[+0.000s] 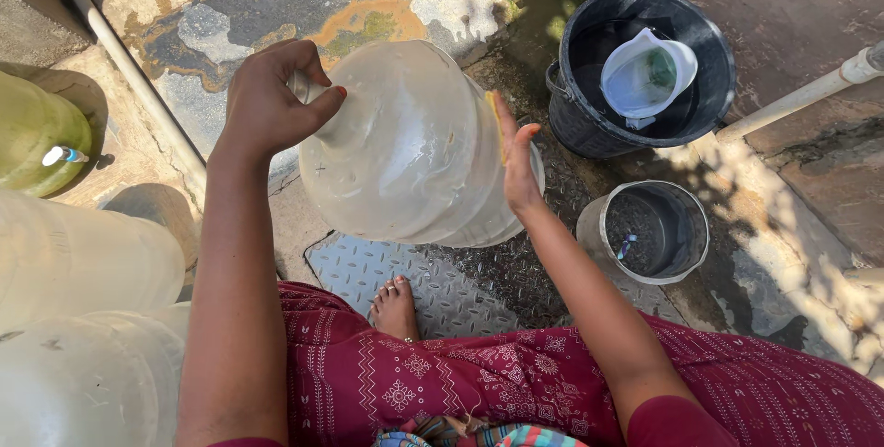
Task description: The person cleans large plastic water jugs using a yellow sponge and soapy water, wiping the exterior surfaces and neck of the jugs while rotating them on the ground.
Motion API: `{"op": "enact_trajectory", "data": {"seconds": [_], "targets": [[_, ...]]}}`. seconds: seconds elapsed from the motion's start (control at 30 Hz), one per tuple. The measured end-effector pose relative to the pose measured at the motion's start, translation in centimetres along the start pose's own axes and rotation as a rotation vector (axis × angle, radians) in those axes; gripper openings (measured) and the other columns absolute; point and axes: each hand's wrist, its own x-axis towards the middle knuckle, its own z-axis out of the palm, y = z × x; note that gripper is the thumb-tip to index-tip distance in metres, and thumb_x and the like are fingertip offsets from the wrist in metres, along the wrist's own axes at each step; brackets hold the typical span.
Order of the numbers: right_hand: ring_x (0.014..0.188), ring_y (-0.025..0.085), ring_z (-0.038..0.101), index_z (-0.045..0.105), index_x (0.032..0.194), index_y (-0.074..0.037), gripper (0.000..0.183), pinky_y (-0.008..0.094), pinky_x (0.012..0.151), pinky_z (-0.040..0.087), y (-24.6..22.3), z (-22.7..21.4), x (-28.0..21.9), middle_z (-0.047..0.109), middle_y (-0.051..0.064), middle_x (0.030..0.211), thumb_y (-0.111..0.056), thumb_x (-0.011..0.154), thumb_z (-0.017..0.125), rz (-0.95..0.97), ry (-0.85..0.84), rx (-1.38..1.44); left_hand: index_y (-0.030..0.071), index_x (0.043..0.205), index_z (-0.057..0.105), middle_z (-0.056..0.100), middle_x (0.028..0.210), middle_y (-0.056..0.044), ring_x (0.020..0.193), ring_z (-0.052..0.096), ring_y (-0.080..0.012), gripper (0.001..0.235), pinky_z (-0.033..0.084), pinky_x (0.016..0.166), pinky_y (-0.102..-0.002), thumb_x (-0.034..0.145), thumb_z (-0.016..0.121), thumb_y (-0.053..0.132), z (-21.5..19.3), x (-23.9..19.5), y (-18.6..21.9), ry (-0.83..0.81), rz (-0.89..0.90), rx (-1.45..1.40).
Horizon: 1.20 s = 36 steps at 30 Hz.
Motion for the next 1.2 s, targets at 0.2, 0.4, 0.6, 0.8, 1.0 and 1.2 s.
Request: {"op": "enact_trajectory", "data": {"seconds": [0.2,0.4,0.6,0.8,1.0,1.2], "targets": [[0.165,0.031,0.014,0.016,0.168,-0.009,0.111,0.044,0.135,0.008,-6.1,3.6,0.1,0.019,0.013,0.176,-0.088,0.091,-0.002,-0.304,-0.112,-0.442,0.007,0.082,0.066,0.066,0.083,-0.006,0.075,0.063,-0.0236,0.023,0.047,0.069,-0.038,0.075,0.082,0.022,-0.5,-0.2,-0.7,-0.052,0.017,0.038],[0.155,0.028,0.026,0.034,0.159,-0.013,0.110,0.045,0.126,0.006,4.8,-5.2,1.1,0.037,0.009,0.165,-0.085,0.084,-0.004,0.308,0.060,-0.483,0.007,0.082,0.068,0.067,0.085,-0.004,0.080,0.064,-0.0196,0.020,0.049,0.072,-0.035,0.077,0.082,0.021,-1.0,-0.9,-2.4,-0.002,0.014,-0.018],[0.151,0.030,0.039,0.029,0.163,-0.018,0.108,0.044,0.125,0.026,4.4,-3.7,0.8,0.036,0.013,0.166,-0.086,0.082,0.005,0.512,0.241,-0.047,0.009,0.081,0.068,0.070,0.085,-0.002,0.080,0.065,-0.0173,0.019,0.050,0.073,-0.034,0.076,0.082,0.020,-0.3,-0.2,-2.8,0.005,-0.051,-0.018],[0.165,0.032,0.006,0.013,0.168,-0.011,0.106,0.050,0.133,0.000,-4.3,5.0,-0.4,0.011,0.013,0.177,-0.085,0.094,-0.002,-0.220,-0.107,-0.387,0.007,0.083,0.067,0.069,0.087,-0.003,0.079,0.063,-0.0166,0.022,0.048,0.071,-0.034,0.078,0.084,0.019,-0.4,0.1,-3.0,0.018,-0.066,0.057],[0.161,0.031,0.024,0.033,0.162,-0.016,0.107,0.051,0.131,0.000,3.3,-2.4,0.9,0.035,0.008,0.168,-0.084,0.089,-0.008,0.122,0.115,-0.675,0.003,0.082,0.063,0.063,0.087,-0.004,0.082,0.057,-0.0133,0.025,0.046,0.076,-0.031,0.082,0.083,0.017,-1.3,-0.6,-4.7,-0.049,0.015,-0.087],[0.149,0.036,0.034,0.035,0.156,-0.006,0.135,0.057,0.118,0.026,17.6,-11.9,-4.1,0.039,0.018,0.159,-0.101,0.066,0.004,0.893,0.303,0.372,0.005,0.084,0.064,0.066,0.085,-0.002,0.078,0.058,-0.0124,0.024,0.047,0.073,-0.030,0.079,0.084,0.018,-0.9,-0.3,-4.9,0.019,-0.100,-0.031]]}}
